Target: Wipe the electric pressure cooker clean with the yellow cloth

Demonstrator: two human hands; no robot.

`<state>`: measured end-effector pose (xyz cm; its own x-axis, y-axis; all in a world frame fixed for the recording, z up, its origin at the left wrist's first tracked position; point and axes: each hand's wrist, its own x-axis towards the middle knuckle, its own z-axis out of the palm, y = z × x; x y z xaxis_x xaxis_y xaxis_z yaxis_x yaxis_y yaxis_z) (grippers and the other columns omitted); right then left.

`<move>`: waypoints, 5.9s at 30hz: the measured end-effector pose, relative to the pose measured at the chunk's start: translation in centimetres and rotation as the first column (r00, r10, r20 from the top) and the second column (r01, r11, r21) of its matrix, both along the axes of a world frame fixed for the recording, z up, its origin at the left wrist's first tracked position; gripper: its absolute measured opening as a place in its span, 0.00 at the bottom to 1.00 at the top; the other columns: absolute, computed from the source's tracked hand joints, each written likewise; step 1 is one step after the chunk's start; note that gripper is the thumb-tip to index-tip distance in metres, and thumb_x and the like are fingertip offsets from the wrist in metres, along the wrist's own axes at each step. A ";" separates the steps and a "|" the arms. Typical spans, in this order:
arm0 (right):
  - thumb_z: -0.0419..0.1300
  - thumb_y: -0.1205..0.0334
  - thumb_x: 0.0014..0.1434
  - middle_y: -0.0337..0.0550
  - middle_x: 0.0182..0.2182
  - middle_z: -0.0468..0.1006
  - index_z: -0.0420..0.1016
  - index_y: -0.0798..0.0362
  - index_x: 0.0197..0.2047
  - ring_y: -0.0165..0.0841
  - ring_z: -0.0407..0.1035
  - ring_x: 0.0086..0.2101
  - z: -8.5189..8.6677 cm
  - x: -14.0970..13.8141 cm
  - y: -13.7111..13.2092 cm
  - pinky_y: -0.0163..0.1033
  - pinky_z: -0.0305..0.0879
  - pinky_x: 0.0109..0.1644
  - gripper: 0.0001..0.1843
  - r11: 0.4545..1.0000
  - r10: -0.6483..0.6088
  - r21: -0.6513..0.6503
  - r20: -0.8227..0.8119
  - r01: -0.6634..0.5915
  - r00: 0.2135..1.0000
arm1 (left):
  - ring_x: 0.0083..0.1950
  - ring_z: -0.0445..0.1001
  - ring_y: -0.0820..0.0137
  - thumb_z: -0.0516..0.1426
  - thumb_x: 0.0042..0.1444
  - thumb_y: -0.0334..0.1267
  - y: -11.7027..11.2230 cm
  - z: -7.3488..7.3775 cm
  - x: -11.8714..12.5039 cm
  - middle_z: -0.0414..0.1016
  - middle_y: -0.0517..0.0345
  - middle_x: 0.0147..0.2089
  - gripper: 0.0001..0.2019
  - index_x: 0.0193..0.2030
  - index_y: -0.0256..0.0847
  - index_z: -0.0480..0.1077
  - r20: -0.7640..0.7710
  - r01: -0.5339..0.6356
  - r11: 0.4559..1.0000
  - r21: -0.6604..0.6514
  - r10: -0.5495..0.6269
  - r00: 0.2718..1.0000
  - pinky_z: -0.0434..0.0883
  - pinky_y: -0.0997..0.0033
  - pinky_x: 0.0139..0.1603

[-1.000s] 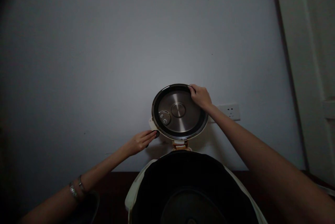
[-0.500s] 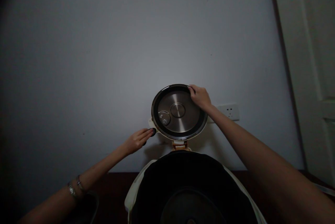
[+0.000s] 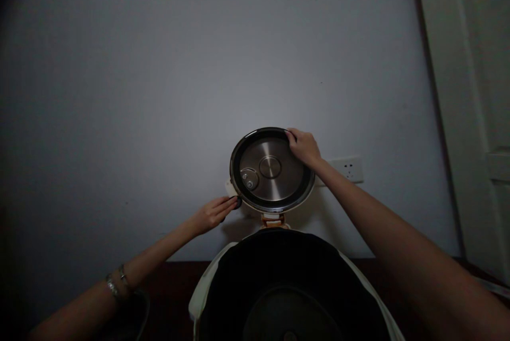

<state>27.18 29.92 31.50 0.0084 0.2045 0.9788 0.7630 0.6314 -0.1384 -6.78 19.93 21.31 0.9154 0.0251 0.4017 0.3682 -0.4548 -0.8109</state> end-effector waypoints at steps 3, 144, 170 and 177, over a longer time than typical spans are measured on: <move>0.48 0.57 0.63 0.49 0.43 0.79 0.76 0.54 0.46 0.44 0.73 0.41 0.0 0.0 0.1 0.44 0.65 0.45 0.19 1.000 0.011 -0.004 -0.018 -0.011 1.000 | 0.53 0.72 0.65 0.44 0.62 0.26 -0.3 0.1 -0.5 0.73 0.41 0.51 0.18 0.59 0.28 0.58 -0.001 0.004 1.000 -0.018 -0.004 1.000 0.75 0.63 0.49; 0.46 0.44 0.61 0.43 0.29 0.75 0.60 0.52 0.56 0.34 0.70 0.24 -6.5 3.6 -3.3 0.39 0.70 0.25 0.26 0.795 0.256 -0.511 -0.205 -0.326 0.945 | 0.27 0.64 0.73 0.59 0.43 0.56 2.6 2.1 -0.3 0.68 0.62 0.26 0.35 0.53 0.31 0.69 0.617 0.378 0.489 -0.786 0.654 0.437 0.61 0.74 0.28; 0.48 0.42 0.60 0.41 0.26 0.74 0.58 0.53 0.59 0.32 0.70 0.20 -6.9 4.5 -3.5 0.34 0.68 0.19 0.31 0.750 0.289 -0.550 -0.226 -0.367 0.930 | 0.27 0.61 0.75 0.58 0.45 0.54 2.0 2.3 0.0 0.63 0.66 0.27 0.42 0.64 0.36 0.54 0.633 0.412 0.483 -0.772 0.641 0.434 0.61 0.76 0.28; 0.49 0.41 0.59 0.44 0.30 0.76 0.57 0.53 0.60 0.31 0.71 0.19 -6.9 4.6 -3.6 0.33 0.68 0.19 0.32 0.743 0.278 -0.564 -0.232 -0.361 0.932 | 0.26 0.61 0.75 0.58 0.46 0.54 1.9 2.4 0.0 0.63 0.66 0.25 0.43 0.65 0.35 0.53 0.621 0.409 0.470 -0.782 0.639 0.454 0.61 0.75 0.27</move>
<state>31.82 26.35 24.59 -0.0510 0.7508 0.6586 0.4810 0.5964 -0.6426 -6.74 21.78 23.69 0.1083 0.8411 0.5298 0.6228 -0.4729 0.6233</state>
